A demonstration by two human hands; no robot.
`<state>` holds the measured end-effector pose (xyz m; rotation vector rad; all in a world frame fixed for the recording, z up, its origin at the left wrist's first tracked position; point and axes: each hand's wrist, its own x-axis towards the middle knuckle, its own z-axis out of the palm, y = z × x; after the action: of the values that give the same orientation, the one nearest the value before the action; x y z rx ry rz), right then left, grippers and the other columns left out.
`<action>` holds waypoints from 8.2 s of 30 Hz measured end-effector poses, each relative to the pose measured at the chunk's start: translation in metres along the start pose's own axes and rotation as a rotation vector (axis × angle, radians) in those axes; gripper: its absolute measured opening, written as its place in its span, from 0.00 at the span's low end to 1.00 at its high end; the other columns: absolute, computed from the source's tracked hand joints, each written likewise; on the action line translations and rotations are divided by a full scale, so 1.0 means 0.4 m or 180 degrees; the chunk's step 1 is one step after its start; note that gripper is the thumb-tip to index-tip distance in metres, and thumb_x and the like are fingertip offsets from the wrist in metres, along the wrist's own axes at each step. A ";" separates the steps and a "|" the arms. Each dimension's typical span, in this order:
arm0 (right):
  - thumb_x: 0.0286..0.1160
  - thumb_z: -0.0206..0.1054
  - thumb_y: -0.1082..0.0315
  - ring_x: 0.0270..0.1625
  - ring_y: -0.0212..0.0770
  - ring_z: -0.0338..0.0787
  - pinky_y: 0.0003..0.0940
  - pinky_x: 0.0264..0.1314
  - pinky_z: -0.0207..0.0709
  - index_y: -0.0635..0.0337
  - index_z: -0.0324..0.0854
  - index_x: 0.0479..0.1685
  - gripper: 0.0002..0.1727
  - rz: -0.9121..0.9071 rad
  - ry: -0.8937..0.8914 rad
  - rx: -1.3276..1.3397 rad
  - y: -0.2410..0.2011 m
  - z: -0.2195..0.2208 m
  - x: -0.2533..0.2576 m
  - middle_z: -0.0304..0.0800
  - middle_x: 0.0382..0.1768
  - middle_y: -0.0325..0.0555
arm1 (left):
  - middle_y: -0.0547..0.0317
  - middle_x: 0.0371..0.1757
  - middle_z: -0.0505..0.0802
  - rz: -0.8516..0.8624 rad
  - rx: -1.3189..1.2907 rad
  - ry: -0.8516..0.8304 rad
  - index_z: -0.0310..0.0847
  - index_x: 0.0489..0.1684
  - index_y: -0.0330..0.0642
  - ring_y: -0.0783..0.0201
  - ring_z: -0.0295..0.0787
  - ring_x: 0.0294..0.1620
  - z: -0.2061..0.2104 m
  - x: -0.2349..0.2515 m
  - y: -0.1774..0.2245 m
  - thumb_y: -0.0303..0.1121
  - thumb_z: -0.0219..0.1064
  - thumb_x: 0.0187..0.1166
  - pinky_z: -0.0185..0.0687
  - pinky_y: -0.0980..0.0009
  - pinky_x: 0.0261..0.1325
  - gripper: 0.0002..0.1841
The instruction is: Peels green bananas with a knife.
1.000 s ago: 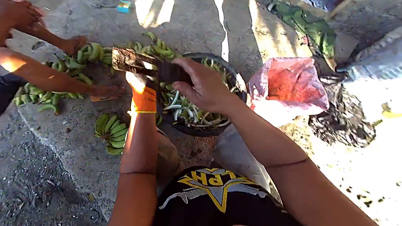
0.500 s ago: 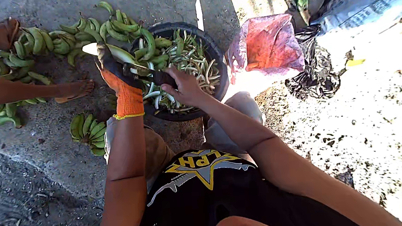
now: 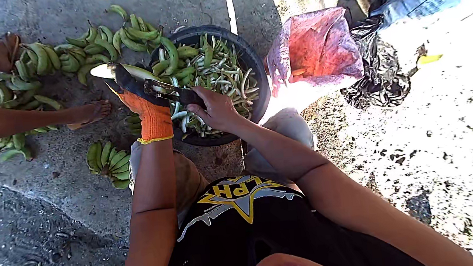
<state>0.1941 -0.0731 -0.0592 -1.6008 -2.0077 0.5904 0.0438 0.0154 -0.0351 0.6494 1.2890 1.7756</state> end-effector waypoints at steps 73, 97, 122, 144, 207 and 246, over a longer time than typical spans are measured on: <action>0.88 0.56 0.40 0.48 0.58 0.94 0.64 0.44 0.84 0.56 0.77 0.72 0.30 0.0270 -0.0084 -0.0404 0.049 -0.101 -0.008 0.92 0.48 0.54 | 0.59 0.44 0.92 -0.0673 -0.0243 -0.1822 0.79 0.63 0.53 0.64 0.89 0.38 -0.006 -0.041 -0.071 0.64 0.44 0.89 0.89 0.63 0.41 0.29; 0.87 0.57 0.41 0.63 0.61 0.91 0.69 0.62 0.78 0.53 0.74 0.83 0.33 -0.0192 -0.0199 -0.0182 0.215 -0.180 0.150 0.91 0.63 0.57 | 0.56 0.43 0.91 -0.1577 -0.0339 -0.3741 0.80 0.62 0.50 0.66 0.89 0.35 -0.024 0.051 -0.070 0.53 0.42 0.93 0.87 0.71 0.34 0.23; 0.85 0.60 0.42 0.58 0.57 0.94 0.60 0.53 0.86 0.58 0.83 0.72 0.31 -0.0721 0.0518 -0.0371 0.184 -0.100 0.122 0.93 0.57 0.56 | 0.60 0.32 0.89 -0.1333 -0.1329 -0.2073 0.76 0.49 0.47 0.69 0.87 0.29 0.080 0.075 -0.159 0.45 0.38 0.92 0.87 0.72 0.32 0.20; 0.85 0.55 0.36 0.43 0.57 0.94 0.54 0.34 0.84 0.53 0.83 0.73 0.34 -0.0772 0.0400 -0.0948 0.113 -0.081 0.040 0.92 0.44 0.54 | 0.60 0.25 0.84 -0.1899 -0.1475 -0.1600 0.71 0.43 0.49 0.68 0.84 0.22 0.018 0.027 -0.092 0.48 0.31 0.94 0.84 0.74 0.25 0.23; 0.86 0.62 0.44 0.68 0.78 0.82 0.79 0.60 0.73 0.55 0.75 0.80 0.32 0.1474 -0.0094 -0.1996 0.158 -0.220 0.139 0.82 0.67 0.74 | 0.60 0.26 0.85 -0.2007 -0.0447 -0.2253 0.79 0.50 0.46 0.67 0.80 0.19 -0.067 0.106 -0.053 0.48 0.51 0.89 0.80 0.71 0.20 0.17; 0.85 0.51 0.34 0.41 0.55 0.92 0.52 0.38 0.83 0.50 0.85 0.71 0.35 -0.1371 0.0715 -0.1137 0.115 -0.140 0.035 0.91 0.40 0.53 | 0.56 0.27 0.89 -0.1873 -0.1281 -0.2698 0.78 0.52 0.41 0.65 0.88 0.23 0.028 0.014 -0.071 0.44 0.39 0.94 0.88 0.70 0.28 0.22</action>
<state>0.2614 -0.0482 -0.0423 -1.2795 -2.2700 -0.1103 0.0587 0.0293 -0.0583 0.6030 0.4427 1.0261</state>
